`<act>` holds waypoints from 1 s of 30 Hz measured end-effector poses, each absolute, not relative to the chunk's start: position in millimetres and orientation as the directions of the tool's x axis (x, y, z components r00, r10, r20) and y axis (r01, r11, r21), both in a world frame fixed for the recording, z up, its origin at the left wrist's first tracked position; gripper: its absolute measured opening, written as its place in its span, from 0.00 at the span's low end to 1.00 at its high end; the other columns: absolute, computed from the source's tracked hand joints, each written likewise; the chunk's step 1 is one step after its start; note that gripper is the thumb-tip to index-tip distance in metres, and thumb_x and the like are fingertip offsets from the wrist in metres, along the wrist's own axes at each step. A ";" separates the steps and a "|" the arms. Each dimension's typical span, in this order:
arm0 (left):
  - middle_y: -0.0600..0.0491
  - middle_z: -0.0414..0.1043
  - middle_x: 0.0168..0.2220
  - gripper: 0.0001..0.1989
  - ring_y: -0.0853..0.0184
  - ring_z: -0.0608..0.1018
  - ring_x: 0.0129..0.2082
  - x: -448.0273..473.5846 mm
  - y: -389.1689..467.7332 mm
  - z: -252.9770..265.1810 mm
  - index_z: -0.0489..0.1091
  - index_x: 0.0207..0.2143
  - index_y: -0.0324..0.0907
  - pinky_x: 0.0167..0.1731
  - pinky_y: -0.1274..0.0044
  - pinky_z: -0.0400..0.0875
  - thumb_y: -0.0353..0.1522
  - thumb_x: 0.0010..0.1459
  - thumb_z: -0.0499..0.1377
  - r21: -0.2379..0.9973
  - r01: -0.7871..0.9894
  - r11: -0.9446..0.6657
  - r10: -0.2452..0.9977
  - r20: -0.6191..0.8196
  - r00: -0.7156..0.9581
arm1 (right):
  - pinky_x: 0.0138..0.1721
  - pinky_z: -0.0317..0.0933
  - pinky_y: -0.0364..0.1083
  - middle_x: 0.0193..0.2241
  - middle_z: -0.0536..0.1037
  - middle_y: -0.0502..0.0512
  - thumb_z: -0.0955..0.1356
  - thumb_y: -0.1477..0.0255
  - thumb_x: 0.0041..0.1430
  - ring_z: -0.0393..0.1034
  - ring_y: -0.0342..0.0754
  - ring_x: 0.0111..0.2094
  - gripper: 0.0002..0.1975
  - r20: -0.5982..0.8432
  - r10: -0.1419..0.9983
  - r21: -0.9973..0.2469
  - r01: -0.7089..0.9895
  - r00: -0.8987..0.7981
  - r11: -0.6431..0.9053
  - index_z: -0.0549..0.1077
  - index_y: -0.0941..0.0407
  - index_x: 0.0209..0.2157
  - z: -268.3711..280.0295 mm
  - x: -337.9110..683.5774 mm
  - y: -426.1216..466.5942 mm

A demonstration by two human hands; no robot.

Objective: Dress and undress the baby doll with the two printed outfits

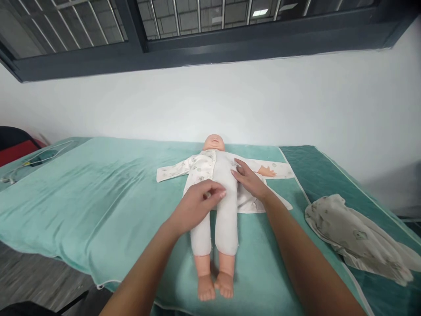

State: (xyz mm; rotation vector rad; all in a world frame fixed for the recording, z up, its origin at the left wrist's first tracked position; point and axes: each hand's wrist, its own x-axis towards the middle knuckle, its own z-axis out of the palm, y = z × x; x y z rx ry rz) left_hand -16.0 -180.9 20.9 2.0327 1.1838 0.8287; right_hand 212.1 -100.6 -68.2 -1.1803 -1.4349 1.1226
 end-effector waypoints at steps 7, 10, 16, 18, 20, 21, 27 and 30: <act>0.47 0.72 0.56 0.15 0.59 0.71 0.58 13.0 -100.0 8.2 0.70 0.51 0.41 0.60 0.68 0.62 0.33 0.64 0.52 0.585 0.642 -0.495 0.860 0.433 0.269 | 0.62 0.59 0.57 0.57 0.73 0.64 0.68 0.54 0.60 0.68 0.56 0.58 0.42 0.107 0.979 -0.990 0.071 -0.171 0.121 0.51 0.55 0.68 -59.6 212.1 -104.0; 0.46 0.73 0.56 0.16 0.58 0.71 0.59 36.6 -67.0 13.8 0.70 0.52 0.41 0.59 0.67 0.63 0.34 0.64 0.53 0.566 0.662 -0.492 0.870 0.342 0.354 | 0.62 0.59 0.56 0.61 0.68 0.64 0.69 0.54 0.59 0.64 0.56 0.61 0.42 0.100 0.980 -0.991 0.066 -0.173 0.113 0.50 0.53 0.68 -61.4 212.3 -101.9; 0.47 0.77 0.50 0.19 0.58 0.78 0.46 96.5 -33.3 41.7 0.68 0.54 0.43 0.50 0.69 0.69 0.35 0.61 0.55 0.495 0.699 -0.515 0.835 0.107 0.540 | 0.58 0.62 0.53 0.56 0.71 0.58 0.70 0.57 0.58 0.66 0.52 0.58 0.29 0.230 0.961 -0.973 -0.058 -0.155 0.224 0.59 0.50 0.57 -59.7 202.3 -101.6; 0.49 0.79 0.42 0.18 0.59 0.79 0.40 116.5 -30.9 44.6 0.70 0.50 0.45 0.48 0.67 0.69 0.36 0.57 0.58 0.392 0.709 -0.586 0.771 0.000 0.637 | 0.60 0.60 0.52 0.56 0.70 0.56 0.70 0.59 0.58 0.64 0.51 0.59 0.27 0.269 0.949 -0.962 -0.084 -0.166 0.258 0.60 0.49 0.56 -54.2 198.9 -103.3; 0.50 0.78 0.36 0.13 0.57 0.79 0.37 133.3 -30.1 44.1 0.71 0.43 0.45 0.48 0.64 0.68 0.34 0.53 0.61 0.237 0.716 -0.657 0.727 -0.055 0.685 | 0.62 0.58 0.52 0.58 0.70 0.55 0.69 0.61 0.59 0.62 0.51 0.61 0.25 0.277 0.936 -0.960 -0.094 -0.216 0.262 0.63 0.48 0.57 -49.1 197.2 -104.3; 0.50 0.77 0.35 0.11 0.57 0.79 0.37 139.6 -29.3 43.4 0.71 0.39 0.45 0.47 0.64 0.68 0.31 0.52 0.61 0.176 0.718 -0.673 0.720 -0.064 0.691 | 0.62 0.58 0.52 0.58 0.70 0.54 0.68 0.61 0.59 0.63 0.51 0.60 0.24 0.272 0.934 -0.962 -0.089 -0.232 0.257 0.64 0.49 0.56 -47.6 197.0 -104.1; 0.49 0.76 0.35 0.15 0.57 0.79 0.35 143.9 -16.3 38.7 0.67 0.41 0.45 0.36 0.70 0.68 0.25 0.49 0.58 0.180 0.762 -0.622 0.776 0.021 0.630 | 0.57 0.62 0.53 0.50 0.78 0.56 0.65 0.65 0.57 0.71 0.53 0.53 0.15 0.310 0.949 -0.950 0.018 -0.061 0.311 0.72 0.53 0.45 -56.3 213.1 -91.7; 0.49 0.75 0.35 0.15 0.56 0.78 0.34 133.6 -15.2 34.9 0.66 0.40 0.45 0.35 0.69 0.67 0.26 0.48 0.60 0.251 0.748 -0.614 0.783 0.074 0.618 | 0.55 0.63 0.53 0.44 0.81 0.56 0.62 0.70 0.55 0.73 0.52 0.48 0.12 0.286 0.952 -0.913 0.333 0.112 0.235 0.74 0.53 0.38 -62.4 235.8 -86.6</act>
